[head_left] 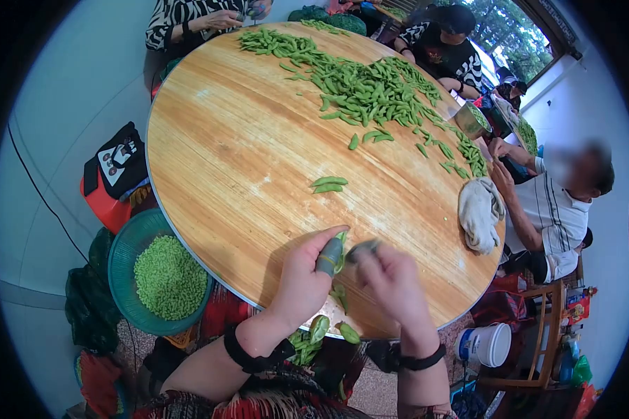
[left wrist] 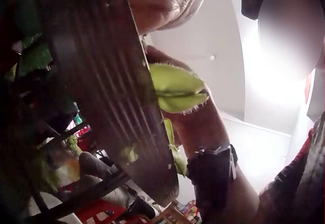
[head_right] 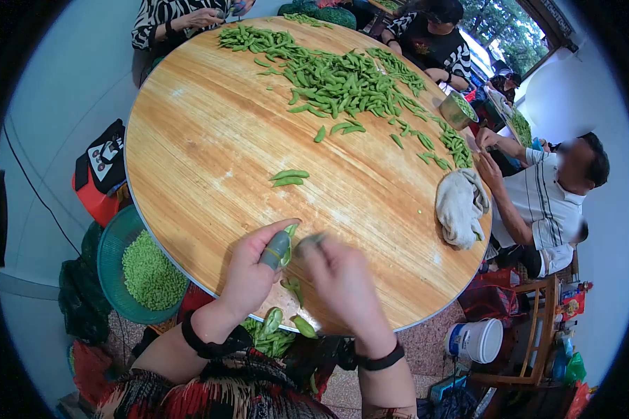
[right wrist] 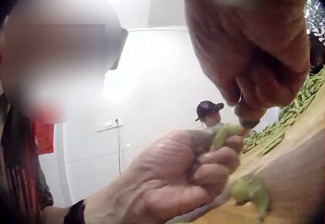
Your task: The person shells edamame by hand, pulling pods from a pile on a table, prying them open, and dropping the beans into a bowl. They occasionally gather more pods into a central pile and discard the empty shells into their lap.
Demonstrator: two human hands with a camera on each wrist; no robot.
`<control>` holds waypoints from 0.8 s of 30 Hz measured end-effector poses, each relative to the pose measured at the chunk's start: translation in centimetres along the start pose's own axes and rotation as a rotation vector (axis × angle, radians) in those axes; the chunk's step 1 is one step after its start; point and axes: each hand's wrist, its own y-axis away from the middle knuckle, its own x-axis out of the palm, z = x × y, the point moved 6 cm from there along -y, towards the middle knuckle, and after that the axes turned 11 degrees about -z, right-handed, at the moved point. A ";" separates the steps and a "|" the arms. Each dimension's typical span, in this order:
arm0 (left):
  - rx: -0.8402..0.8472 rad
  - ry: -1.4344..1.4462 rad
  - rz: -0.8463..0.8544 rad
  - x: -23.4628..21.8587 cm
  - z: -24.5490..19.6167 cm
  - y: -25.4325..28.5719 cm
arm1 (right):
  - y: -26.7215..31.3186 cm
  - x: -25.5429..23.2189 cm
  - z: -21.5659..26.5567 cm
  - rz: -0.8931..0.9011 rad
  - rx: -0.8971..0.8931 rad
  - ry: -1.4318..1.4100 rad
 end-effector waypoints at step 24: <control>0.090 0.054 0.208 -0.2 -2.1 1.6 | -0.6 1.1 -1.3 -0.136 0.443 -1.150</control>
